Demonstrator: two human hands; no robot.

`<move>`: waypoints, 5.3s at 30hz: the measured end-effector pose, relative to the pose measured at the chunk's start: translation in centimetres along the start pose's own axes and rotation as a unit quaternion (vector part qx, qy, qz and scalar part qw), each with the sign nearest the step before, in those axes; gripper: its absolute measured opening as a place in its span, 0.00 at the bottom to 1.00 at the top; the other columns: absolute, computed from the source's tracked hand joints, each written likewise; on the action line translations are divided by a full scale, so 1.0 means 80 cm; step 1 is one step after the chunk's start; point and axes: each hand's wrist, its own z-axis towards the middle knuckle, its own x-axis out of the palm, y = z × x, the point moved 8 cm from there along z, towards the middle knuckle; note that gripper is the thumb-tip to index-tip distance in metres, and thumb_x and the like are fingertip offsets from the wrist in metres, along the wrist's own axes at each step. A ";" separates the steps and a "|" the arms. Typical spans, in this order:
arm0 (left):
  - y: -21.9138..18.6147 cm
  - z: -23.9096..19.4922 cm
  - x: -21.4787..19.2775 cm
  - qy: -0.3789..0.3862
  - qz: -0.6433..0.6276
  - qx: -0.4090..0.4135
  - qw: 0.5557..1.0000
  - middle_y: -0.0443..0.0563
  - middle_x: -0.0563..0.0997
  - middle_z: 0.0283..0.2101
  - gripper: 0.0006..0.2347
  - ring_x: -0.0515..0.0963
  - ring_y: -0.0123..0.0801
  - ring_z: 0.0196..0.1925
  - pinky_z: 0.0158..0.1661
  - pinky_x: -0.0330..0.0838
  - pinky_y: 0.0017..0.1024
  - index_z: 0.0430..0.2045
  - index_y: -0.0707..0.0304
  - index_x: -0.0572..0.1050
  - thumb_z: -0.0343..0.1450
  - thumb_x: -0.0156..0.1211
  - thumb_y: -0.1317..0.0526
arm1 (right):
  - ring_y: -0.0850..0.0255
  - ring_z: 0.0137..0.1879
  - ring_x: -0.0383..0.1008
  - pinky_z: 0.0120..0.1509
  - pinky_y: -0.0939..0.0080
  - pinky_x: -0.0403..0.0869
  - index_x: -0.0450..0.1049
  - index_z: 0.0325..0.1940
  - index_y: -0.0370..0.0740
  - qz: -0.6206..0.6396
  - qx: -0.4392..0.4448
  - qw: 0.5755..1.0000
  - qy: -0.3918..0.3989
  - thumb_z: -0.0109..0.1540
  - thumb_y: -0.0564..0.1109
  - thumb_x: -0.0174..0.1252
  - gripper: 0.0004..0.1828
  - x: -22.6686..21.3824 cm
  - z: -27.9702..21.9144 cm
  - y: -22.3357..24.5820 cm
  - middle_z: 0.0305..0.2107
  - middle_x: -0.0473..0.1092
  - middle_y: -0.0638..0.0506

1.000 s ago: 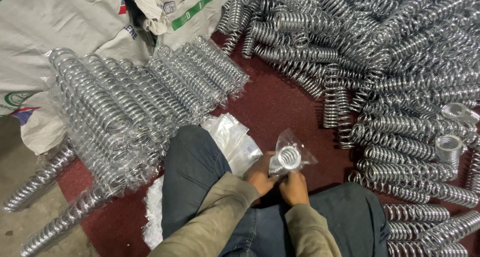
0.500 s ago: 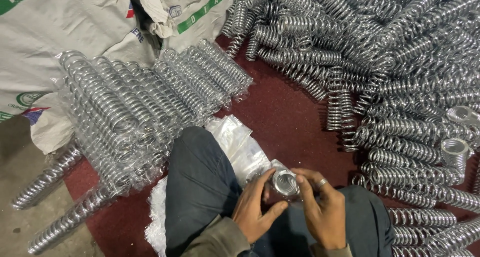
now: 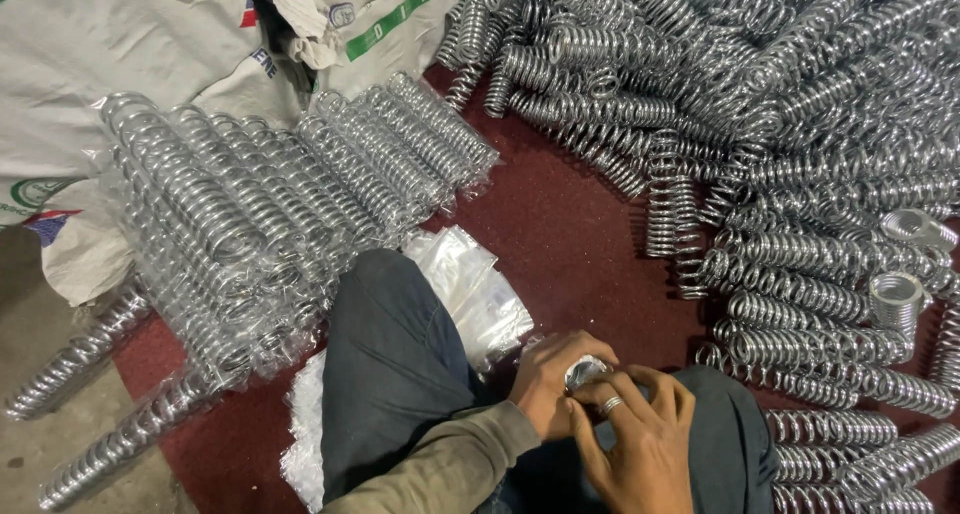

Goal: The person places metal springs into small plastic bags while sitting on the floor.

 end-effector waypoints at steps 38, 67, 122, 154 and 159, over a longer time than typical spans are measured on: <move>0.295 0.078 -0.146 0.307 0.535 -0.013 0.787 0.57 0.68 0.63 0.26 0.63 0.48 0.65 0.66 0.48 0.51 0.61 0.58 0.67 0.70 0.62 0.47 | 0.60 0.66 0.63 0.75 0.55 0.61 0.74 0.52 0.64 -0.523 -0.051 0.827 0.200 0.65 0.58 0.45 0.15 0.196 0.092 -0.338 0.54 0.68 0.62; 0.224 0.054 -0.181 0.015 0.499 -0.192 0.845 0.63 0.83 0.34 0.07 0.85 0.60 0.36 0.40 0.80 0.53 0.37 0.67 0.72 0.76 0.55 0.61 | 0.40 0.51 0.74 0.53 0.38 0.71 0.68 0.45 0.41 0.203 0.200 0.958 -0.040 0.55 0.63 0.72 0.30 0.045 0.064 -0.052 0.41 0.69 0.44; 0.117 -0.002 0.001 0.022 -0.249 -0.401 0.882 0.50 0.75 0.41 0.05 0.77 0.26 0.30 0.36 0.77 0.22 0.31 0.63 0.77 0.74 0.61 0.62 | 0.64 0.35 0.68 0.40 0.63 0.68 0.74 0.38 0.41 0.401 0.267 0.870 0.102 0.69 0.49 0.54 0.11 0.072 0.052 -0.126 0.31 0.70 0.54; 0.000 0.031 -0.014 0.037 -0.133 -0.170 0.976 0.48 0.71 0.39 0.06 0.68 0.26 0.32 0.36 0.65 0.26 0.34 0.61 0.74 0.77 0.57 0.59 | 0.54 0.70 0.67 0.75 0.50 0.67 0.74 0.50 0.43 0.395 0.155 0.901 -0.084 0.63 0.48 0.60 0.13 -0.001 0.016 -0.052 0.52 0.71 0.50; 0.016 -0.006 0.006 0.146 -0.293 -0.289 0.899 0.45 0.72 0.32 0.11 0.70 0.24 0.29 0.32 0.68 0.23 0.36 0.61 0.72 0.78 0.53 0.53 | 0.65 0.34 0.63 0.40 0.66 0.65 0.72 0.34 0.40 0.681 0.194 0.703 -0.071 0.61 0.41 0.66 0.08 0.025 -0.013 -0.075 0.28 0.64 0.54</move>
